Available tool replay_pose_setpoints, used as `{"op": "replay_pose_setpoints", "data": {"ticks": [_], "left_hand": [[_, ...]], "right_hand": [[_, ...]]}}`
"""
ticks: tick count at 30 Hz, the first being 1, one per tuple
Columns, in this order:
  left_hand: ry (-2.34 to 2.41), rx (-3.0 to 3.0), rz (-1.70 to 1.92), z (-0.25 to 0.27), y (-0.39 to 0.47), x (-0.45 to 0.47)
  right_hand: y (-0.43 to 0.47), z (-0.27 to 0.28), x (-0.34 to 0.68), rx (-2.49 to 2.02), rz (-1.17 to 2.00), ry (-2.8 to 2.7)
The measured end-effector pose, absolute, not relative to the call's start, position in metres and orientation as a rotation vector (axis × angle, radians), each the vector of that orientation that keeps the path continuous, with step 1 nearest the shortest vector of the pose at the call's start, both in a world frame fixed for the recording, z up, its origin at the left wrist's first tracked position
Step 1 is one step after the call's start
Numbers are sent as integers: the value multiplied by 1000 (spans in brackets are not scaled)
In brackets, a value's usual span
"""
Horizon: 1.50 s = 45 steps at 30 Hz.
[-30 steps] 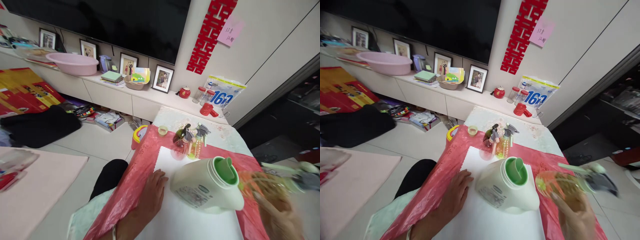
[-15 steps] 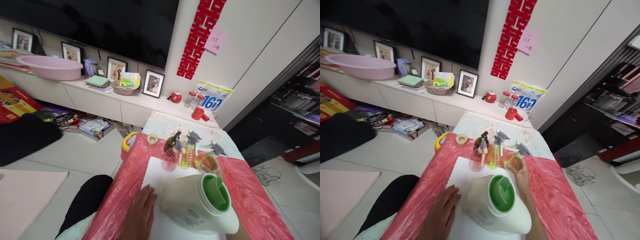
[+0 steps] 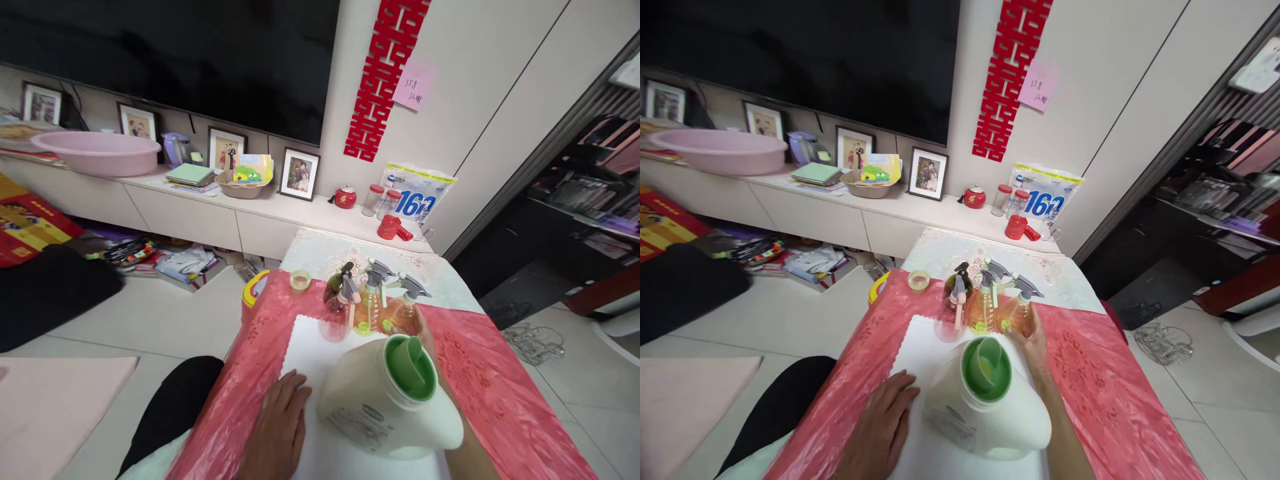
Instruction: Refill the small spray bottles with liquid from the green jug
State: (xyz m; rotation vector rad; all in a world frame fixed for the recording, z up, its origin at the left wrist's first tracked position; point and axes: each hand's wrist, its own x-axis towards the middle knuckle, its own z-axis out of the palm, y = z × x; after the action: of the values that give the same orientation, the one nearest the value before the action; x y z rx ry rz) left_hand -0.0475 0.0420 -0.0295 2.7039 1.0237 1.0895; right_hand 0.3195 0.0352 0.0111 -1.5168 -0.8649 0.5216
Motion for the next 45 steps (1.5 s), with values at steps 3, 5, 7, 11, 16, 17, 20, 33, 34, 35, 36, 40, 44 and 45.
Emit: {"op": "replay_pose_setpoints", "data": {"ticks": [3, 5, 7, 11, 16, 17, 20, 33, 34, 35, 36, 40, 44, 45], "left_hand": [[1015, 2690, 1106, -29, 43, -47], [1019, 2671, 1097, -29, 43, -47], [1024, 2653, 1090, -29, 43, -47], [1035, 2633, 1067, -31, 43, -46], [1023, 2586, 1053, -33, 44, -43], [1024, 2572, 1054, -33, 44, -43], [1027, 2536, 1043, -31, 43, -41], [972, 2268, 896, -10, 43, -41], [965, 2248, 889, -8, 40, -43], [957, 2226, 889, -6, 37, -47], [946, 2199, 898, -3, 31, -51], [869, 1907, 943, 14, 5, -69], [836, 1692, 871, 26, -9, -82], [833, 1667, 854, 26, -9, -83]], "right_hand": [[33, 15, 320, -1515, 519, -858], [29, 19, 318, -1508, 522, -857], [25, 22, 317, -1503, 532, -847], [14, 26, 318, -1509, 536, -762], [-21, 34, 316, -1536, 505, -564], [-32, 35, 313, -1533, 502, -520], [-72, 38, 297, -1481, 458, -381], [-162, 4, 95, -1372, 445, -483], [-158, 4, 83, -1402, 501, -585], [-153, 4, 73, -1413, 550, -658], [-148, 4, 65, -1414, 599, -714], [-129, 7, 53, -1368, 690, -844], [-126, 21, 54, -1361, 584, -909], [-128, 28, 57, -1365, 497, -893]]}}
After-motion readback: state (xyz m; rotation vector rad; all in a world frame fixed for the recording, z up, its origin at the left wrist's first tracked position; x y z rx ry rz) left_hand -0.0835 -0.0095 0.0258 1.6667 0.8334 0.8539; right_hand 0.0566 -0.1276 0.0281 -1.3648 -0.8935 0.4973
